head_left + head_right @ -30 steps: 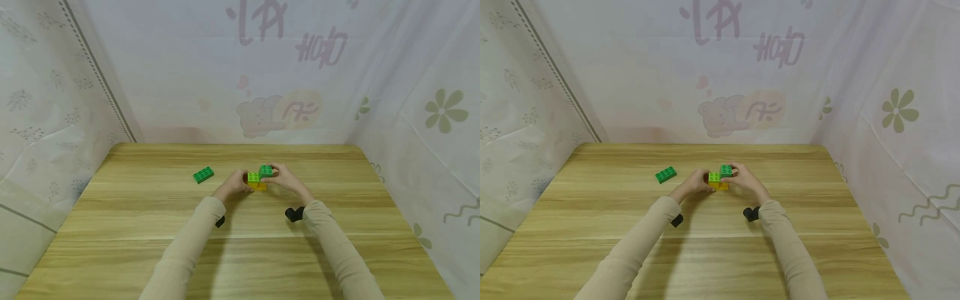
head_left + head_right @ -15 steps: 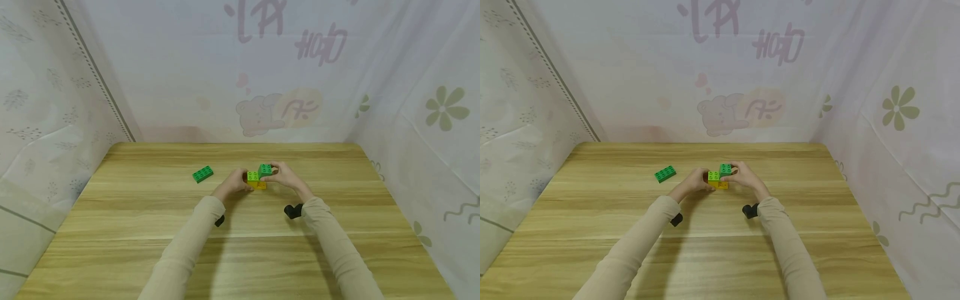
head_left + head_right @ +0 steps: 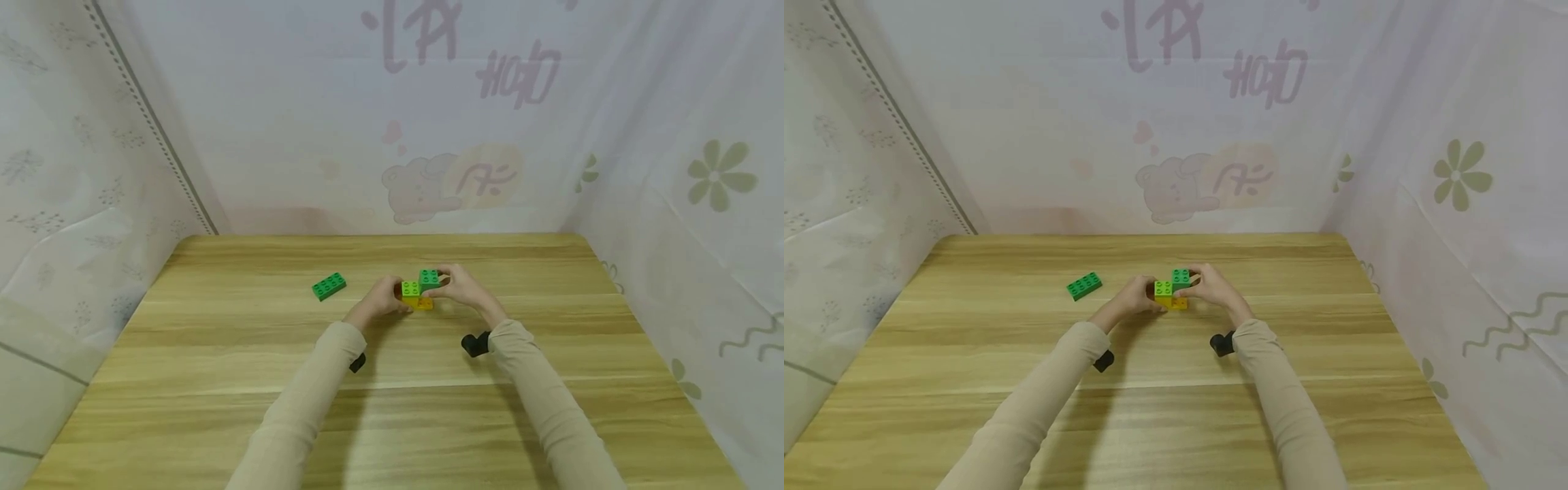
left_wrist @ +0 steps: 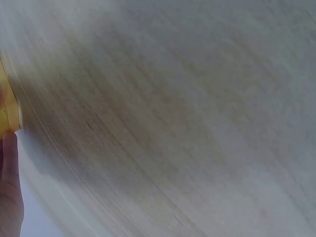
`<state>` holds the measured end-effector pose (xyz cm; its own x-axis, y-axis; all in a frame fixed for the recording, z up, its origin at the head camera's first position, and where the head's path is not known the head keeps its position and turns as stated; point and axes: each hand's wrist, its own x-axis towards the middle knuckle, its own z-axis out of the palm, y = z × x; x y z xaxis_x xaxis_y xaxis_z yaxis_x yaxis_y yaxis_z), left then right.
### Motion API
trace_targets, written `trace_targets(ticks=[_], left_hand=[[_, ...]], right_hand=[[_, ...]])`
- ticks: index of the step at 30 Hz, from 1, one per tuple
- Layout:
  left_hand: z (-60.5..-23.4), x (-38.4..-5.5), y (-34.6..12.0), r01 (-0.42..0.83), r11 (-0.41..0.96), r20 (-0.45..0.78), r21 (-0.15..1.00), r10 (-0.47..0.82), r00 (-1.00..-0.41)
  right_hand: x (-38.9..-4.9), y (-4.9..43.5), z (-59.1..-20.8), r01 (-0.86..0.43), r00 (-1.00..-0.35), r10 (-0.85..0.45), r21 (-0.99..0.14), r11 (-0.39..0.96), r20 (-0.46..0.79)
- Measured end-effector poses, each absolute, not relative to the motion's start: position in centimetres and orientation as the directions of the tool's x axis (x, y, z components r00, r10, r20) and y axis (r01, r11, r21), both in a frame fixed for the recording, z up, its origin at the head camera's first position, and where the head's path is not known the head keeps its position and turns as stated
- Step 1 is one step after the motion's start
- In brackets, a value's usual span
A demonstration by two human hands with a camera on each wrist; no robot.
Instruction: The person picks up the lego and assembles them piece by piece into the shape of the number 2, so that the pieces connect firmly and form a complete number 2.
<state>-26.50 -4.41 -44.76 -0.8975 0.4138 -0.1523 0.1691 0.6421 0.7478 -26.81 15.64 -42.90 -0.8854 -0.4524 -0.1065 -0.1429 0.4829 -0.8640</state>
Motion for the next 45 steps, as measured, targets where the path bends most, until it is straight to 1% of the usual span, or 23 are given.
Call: trace_targets(ticks=[7, 13, 22, 32, 38, 45], left_hand=[[-45.0, -26.3, -4.6, 0.167, 0.639, -0.157, 0.75, 0.419, -0.894], [-44.8, -26.4, -4.6, 0.161, 0.637, -0.158, 0.754, 0.414, -0.896], [-45.5, -26.4, -5.0, 0.181, 0.617, -0.12, 0.766, 0.414, -0.902], [-45.6, -26.2, -4.9, 0.196, 0.622, -0.116, 0.758, 0.425, -0.898], [-45.4, -25.9, -5.6, 0.184, 0.609, -0.123, 0.771, 0.426, -0.896], [-45.3, -25.7, -7.3, 0.131, 0.586, -0.139, 0.799, 0.393, -0.909]], right_hand=[[-26.8, 15.6, -44.3, -0.164, -0.886, -0.46, -0.884, 0.437, -0.062], [-26.7, 15.6, -44.4, -0.143, -0.887, -0.458, -0.907, 0.396, -0.061], [-26.7, 15.2, -43.7, -0.152, -0.89, -0.447, -0.866, 0.475, -0.089], [-26.7, 15.5, -43.4, -0.152, -0.887, -0.454, -0.87, 0.468, -0.089], [-26.6, 15.3, -43.2, -0.117, -0.889, -0.441, -0.869, 0.481, -0.124], [-26.7, 15.5, -43.2, -0.123, -0.889, -0.44, -0.862, 0.491, -0.124]])
